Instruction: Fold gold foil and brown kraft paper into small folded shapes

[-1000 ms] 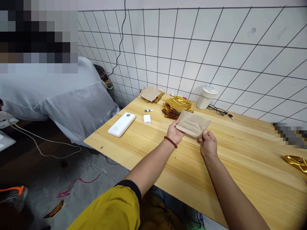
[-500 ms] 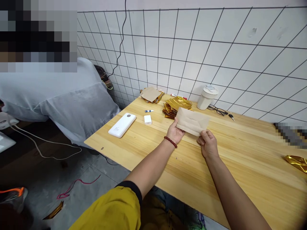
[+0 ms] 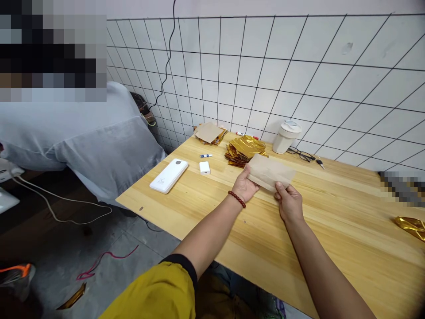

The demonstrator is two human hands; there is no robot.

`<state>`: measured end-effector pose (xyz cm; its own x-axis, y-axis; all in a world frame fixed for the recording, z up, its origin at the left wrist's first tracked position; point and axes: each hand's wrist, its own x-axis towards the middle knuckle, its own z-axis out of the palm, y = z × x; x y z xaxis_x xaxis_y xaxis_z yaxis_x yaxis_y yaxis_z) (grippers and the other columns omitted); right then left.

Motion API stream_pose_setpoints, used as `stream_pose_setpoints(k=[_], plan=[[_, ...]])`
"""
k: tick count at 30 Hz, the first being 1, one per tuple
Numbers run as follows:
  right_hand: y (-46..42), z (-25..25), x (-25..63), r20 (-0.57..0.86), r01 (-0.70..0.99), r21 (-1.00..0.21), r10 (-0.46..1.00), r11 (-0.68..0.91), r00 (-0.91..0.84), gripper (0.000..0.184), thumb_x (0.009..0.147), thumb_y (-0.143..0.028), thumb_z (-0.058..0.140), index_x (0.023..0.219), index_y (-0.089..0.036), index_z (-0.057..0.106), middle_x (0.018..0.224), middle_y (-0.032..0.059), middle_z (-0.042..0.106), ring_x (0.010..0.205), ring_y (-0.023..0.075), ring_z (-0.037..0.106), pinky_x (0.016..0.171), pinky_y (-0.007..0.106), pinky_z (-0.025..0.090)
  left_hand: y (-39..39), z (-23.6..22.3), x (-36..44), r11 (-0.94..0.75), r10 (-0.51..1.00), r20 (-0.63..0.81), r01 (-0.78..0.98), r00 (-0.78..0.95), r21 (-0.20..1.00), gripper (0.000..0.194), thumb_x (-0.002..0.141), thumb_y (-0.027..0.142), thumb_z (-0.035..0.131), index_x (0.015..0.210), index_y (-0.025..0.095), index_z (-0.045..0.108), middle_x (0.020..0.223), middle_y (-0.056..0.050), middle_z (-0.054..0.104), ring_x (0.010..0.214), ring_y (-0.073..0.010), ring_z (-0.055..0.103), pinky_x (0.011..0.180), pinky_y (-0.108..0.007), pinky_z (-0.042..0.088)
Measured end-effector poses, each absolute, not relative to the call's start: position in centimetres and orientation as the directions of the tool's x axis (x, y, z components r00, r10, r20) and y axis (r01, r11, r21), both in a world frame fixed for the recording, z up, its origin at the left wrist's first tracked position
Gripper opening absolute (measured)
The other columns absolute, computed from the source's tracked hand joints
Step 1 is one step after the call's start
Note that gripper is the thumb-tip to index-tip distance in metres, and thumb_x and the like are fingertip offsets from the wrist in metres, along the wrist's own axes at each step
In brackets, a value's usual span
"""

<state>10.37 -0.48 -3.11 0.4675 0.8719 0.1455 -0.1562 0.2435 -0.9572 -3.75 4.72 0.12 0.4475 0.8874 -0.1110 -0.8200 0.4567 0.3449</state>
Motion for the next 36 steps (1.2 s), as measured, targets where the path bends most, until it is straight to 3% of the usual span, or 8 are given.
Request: stream_pose_setpoints(k=[4,8,10,14,20,27,36], plan=[[-0.7,-2.7,10.0,0.152,-0.161,-0.956,0.882,0.247,0.446,0.03,0.063,-0.042,0.084,0.079,-0.019,0.072,0.069,-0.0015,0.067,0.056,0.0099,0.052,0.053,0.024,0.043,3.8,-0.2,-2.8,0.438,0.895,-0.159,-0.757,0.417,0.485,0.039,0.066,0.009,0.077,0.102,0.017,0.069,0.104,-0.007,0.072,0.105,-0.0234,0.065,0.104,-0.046,0.045],[-1.1,-1.9,9.5,0.16,-0.238,-0.934,0.909,0.265,0.385,0.041,0.061,-0.039,0.086,0.096,-0.021,0.073,0.095,0.0029,0.074,0.087,0.0184,0.067,0.078,0.031,0.053,3.5,-0.5,-2.4,0.42,0.899,-0.142,-0.725,0.414,0.546,0.034,0.063,0.011,0.079,0.097,0.015,0.071,0.097,-0.008,0.073,0.099,-0.0236,0.067,0.103,-0.046,0.045],[-1.1,-1.7,9.4,0.144,-0.276,-0.925,0.913,0.261,0.382,0.042,0.059,-0.036,0.087,0.096,-0.021,0.072,0.098,0.0029,0.075,0.09,0.0184,0.068,0.085,0.033,0.053,3.5,-0.6,-2.5,0.42,0.896,-0.134,-0.711,0.424,0.564,0.035,0.061,0.012,0.081,0.095,0.014,0.072,0.097,-0.008,0.073,0.1,-0.024,0.067,0.102,-0.046,0.045],[-0.9,-1.7,9.7,0.089,-0.368,-0.893,0.902,0.261,0.422,0.04,0.054,-0.031,0.089,0.089,-0.02,0.072,0.093,0.0018,0.075,0.084,0.016,0.069,0.086,0.032,0.053,3.2,-0.5,-2.5,0.41,0.893,-0.107,-0.69,0.438,0.596,0.041,0.054,0.014,0.085,0.094,0.014,0.072,0.1,-0.009,0.073,0.102,-0.0251,0.066,0.104,-0.046,0.043],[-0.6,-1.6,9.8,0.124,-0.337,-0.89,0.874,0.308,0.471,0.055,0.051,-0.028,0.089,0.101,-0.021,0.068,0.101,0.0044,0.074,0.095,0.0214,0.069,0.088,0.037,0.055,2.4,-0.1,-2.1,0.354,0.91,-0.075,-0.671,0.407,0.652,0.045,0.048,0.018,0.089,0.09,0.011,0.073,0.097,-0.012,0.074,0.103,-0.0279,0.066,0.105,-0.047,0.041],[-0.8,-1.7,9.8,0.092,-0.357,-0.9,0.908,0.251,0.408,0.046,0.05,-0.029,0.09,0.091,-0.02,0.072,0.094,0.0039,0.076,0.088,0.0212,0.07,0.087,0.038,0.055,2.4,0.1,-1.8,0.293,0.954,-0.127,-0.747,0.273,0.597,0.045,0.047,0.016,0.089,0.089,0.013,0.072,0.096,-0.009,0.074,0.102,-0.0255,0.066,0.102,-0.045,0.044],[-1.0,-2.2,9.4,0.094,-0.322,-0.914,0.901,0.247,0.424,0.036,0.056,-0.029,0.089,0.089,-0.02,0.076,0.095,0.0029,0.077,0.09,0.0213,0.071,0.094,0.04,0.053,2.1,0.3,-1.7,0.287,0.948,-0.074,-0.731,0.31,0.619,0.041,0.046,0.018,0.09,0.082,0.012,0.072,0.092,-0.009,0.074,0.094,-0.0234,0.067,0.1,-0.043,0.046]])
